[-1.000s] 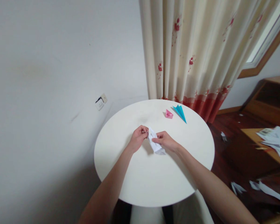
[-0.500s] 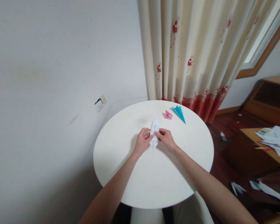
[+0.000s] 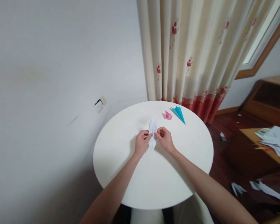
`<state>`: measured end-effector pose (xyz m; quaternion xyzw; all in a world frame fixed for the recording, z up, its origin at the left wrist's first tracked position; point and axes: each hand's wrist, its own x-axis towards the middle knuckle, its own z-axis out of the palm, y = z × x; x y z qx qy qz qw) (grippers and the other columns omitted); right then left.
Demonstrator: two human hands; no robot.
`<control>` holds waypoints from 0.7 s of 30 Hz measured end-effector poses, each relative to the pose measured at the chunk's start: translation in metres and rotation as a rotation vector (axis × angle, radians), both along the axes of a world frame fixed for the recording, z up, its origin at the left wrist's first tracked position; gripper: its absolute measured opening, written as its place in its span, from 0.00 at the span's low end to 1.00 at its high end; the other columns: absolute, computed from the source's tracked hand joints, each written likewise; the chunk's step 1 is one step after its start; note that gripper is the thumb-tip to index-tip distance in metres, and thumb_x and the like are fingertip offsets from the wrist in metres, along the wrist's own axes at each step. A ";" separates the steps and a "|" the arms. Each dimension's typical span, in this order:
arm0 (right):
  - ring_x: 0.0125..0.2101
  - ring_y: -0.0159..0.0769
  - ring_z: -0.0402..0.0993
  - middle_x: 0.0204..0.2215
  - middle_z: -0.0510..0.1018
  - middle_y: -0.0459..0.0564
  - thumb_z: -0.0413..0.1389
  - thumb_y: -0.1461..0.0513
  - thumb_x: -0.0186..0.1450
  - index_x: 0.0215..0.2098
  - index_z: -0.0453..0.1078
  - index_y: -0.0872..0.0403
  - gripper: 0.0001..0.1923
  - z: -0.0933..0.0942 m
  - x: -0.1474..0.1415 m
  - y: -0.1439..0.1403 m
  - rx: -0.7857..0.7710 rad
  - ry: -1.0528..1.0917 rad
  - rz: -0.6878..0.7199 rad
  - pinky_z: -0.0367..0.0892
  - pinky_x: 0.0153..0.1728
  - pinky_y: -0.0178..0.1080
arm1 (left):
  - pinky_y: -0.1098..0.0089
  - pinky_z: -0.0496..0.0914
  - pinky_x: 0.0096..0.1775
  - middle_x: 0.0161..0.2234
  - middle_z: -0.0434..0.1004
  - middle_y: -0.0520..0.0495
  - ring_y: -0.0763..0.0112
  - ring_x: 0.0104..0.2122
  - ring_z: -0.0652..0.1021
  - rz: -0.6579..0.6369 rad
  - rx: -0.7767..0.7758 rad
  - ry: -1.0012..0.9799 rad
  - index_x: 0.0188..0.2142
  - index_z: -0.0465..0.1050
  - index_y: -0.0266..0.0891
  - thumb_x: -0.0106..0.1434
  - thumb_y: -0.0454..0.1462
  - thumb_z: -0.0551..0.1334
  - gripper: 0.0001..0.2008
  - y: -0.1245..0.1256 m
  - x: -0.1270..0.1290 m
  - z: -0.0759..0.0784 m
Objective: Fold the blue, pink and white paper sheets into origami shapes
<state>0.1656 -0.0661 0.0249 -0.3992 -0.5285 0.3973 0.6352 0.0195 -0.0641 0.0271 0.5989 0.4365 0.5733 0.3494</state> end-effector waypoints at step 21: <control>0.21 0.33 0.65 0.18 0.73 0.44 0.61 0.53 0.56 0.23 0.71 0.53 0.12 0.000 0.000 0.004 -0.074 -0.005 -0.132 0.61 0.24 0.36 | 0.69 0.74 0.34 0.36 0.80 0.47 0.69 0.30 0.80 -0.024 -0.128 0.008 0.44 0.77 0.38 0.56 0.38 0.69 0.15 0.002 0.002 -0.009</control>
